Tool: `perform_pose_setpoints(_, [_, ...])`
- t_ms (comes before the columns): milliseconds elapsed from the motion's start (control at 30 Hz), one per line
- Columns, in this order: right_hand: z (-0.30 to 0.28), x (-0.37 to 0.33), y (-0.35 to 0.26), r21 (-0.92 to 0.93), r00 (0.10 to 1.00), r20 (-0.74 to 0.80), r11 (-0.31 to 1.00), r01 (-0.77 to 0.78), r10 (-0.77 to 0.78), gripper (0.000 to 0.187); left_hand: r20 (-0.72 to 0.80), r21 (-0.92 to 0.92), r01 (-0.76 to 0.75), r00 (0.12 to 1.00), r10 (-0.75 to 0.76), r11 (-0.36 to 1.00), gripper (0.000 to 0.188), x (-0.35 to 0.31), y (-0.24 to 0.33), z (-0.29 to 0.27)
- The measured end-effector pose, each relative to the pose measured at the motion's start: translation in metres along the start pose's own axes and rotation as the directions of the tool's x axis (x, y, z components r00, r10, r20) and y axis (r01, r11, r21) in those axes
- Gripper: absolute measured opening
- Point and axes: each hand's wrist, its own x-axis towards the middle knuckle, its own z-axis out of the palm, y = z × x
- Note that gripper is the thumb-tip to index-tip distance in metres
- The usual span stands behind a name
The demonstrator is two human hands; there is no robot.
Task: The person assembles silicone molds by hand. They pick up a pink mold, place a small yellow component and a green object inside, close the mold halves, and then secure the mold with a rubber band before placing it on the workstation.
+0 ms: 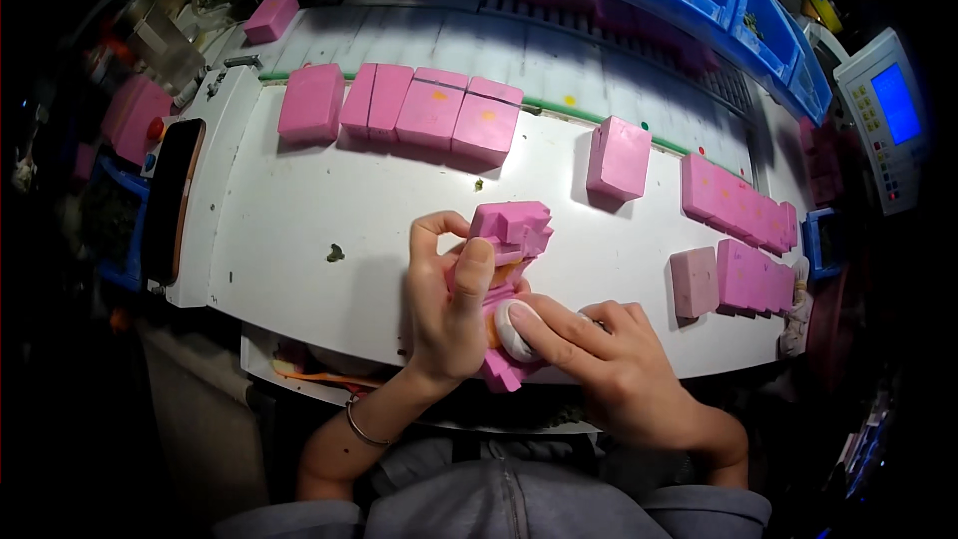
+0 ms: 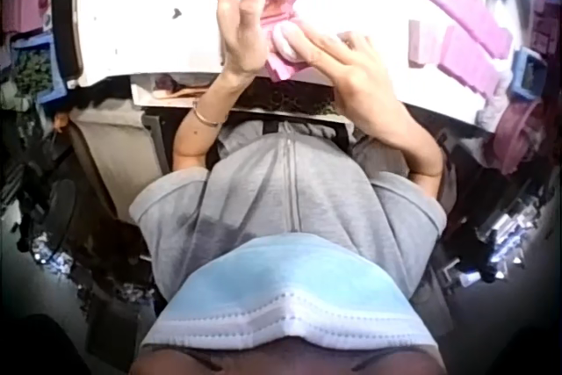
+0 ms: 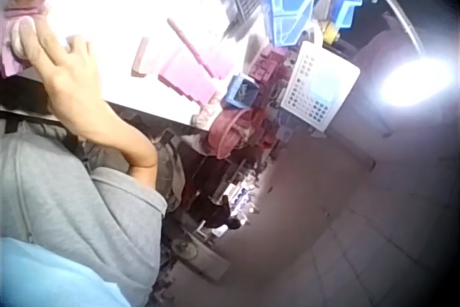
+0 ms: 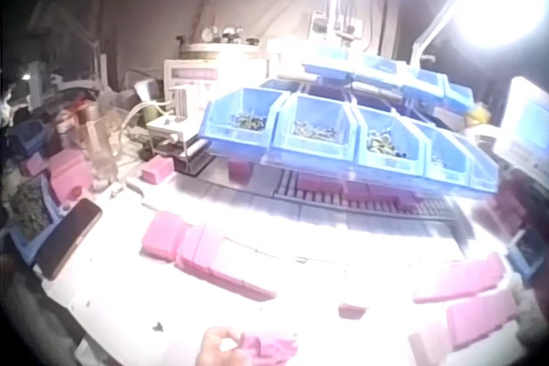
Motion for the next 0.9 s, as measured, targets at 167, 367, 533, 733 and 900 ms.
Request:
perform_pose_setpoints(167, [-0.003, -0.002, 0.009, 0.118, 0.955, -0.286, 0.992, -0.045, 0.077, 0.055, -0.061, -0.109, 0.135, 0.988, -0.142, 0.985, 0.044, 0.01, 0.001, 0.004])
perform_pose_setpoints(367, [0.011, 0.004, 0.009, -0.439, 0.936, -0.226, 0.886, 0.15, -0.27, 0.041, 0.02, -0.054, 0.176, 0.984, -0.176, 0.983, 0.047, 0.008, 0.0, 0.007])
perform_pose_setpoints(533, [-0.001, -0.005, 0.015, -0.435, 0.894, -0.377, 0.899, 0.057, -0.24, 0.038, 0.059, -0.069, 0.26, 0.965, -0.257, 0.963, 0.046, 0.015, 0.008, 0.006])
perform_pose_setpoints(733, [0.006, 0.0, 0.007, -0.349, 0.96, -0.198, 0.929, 0.119, -0.197, 0.042, -0.011, -0.02, 0.165, 0.986, -0.165, 0.986, 0.042, 0.011, -0.001, 0.007])
perform_pose_setpoints(900, [0.009, -0.007, 0.023, -0.287, 0.918, -0.396, 0.945, -0.157, 0.032, 0.052, 0.17, -0.225, 0.313, 0.945, -0.279, 0.923, 0.035, 0.015, 0.005, -0.005])
